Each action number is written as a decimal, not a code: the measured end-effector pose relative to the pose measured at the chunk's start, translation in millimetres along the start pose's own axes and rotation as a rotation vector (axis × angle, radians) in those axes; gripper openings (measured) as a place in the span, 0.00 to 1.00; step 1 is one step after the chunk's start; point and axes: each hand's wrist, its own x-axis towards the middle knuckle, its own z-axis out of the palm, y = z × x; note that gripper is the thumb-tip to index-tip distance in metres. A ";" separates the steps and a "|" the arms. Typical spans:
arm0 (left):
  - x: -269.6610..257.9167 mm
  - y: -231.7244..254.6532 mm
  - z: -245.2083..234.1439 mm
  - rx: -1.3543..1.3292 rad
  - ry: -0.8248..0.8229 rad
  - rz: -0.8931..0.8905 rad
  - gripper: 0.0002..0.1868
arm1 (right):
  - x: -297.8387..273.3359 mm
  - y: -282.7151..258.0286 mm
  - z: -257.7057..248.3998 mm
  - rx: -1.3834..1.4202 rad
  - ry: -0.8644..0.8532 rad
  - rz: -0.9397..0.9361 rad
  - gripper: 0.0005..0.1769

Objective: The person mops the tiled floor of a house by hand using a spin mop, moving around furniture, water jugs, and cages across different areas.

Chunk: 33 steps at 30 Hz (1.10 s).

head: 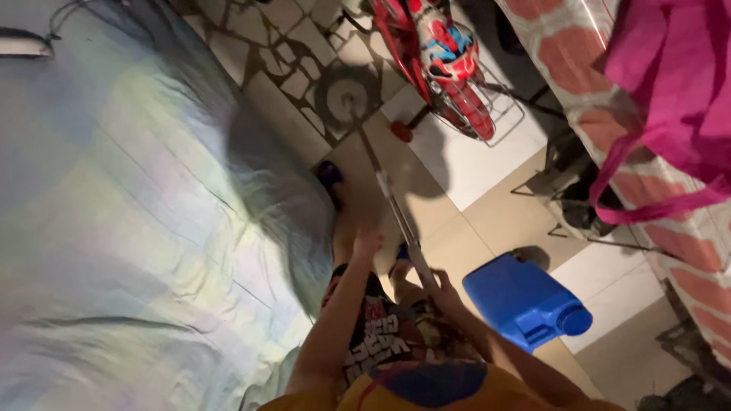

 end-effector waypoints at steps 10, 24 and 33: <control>5.6 3.3 -118.1 0.082 0.174 0.033 0.24 | 189.6 -271.7 136.6 0.003 -0.164 -0.204 0.28; 34.9 -29.0 -101.8 -0.800 0.084 -0.064 0.19 | 227.1 -254.1 83.4 -0.163 -0.288 -0.285 0.25; -16.3 -14.5 21.2 -0.504 -0.115 -0.173 0.19 | -46.7 -105.0 -86.5 -0.396 -0.150 0.243 0.29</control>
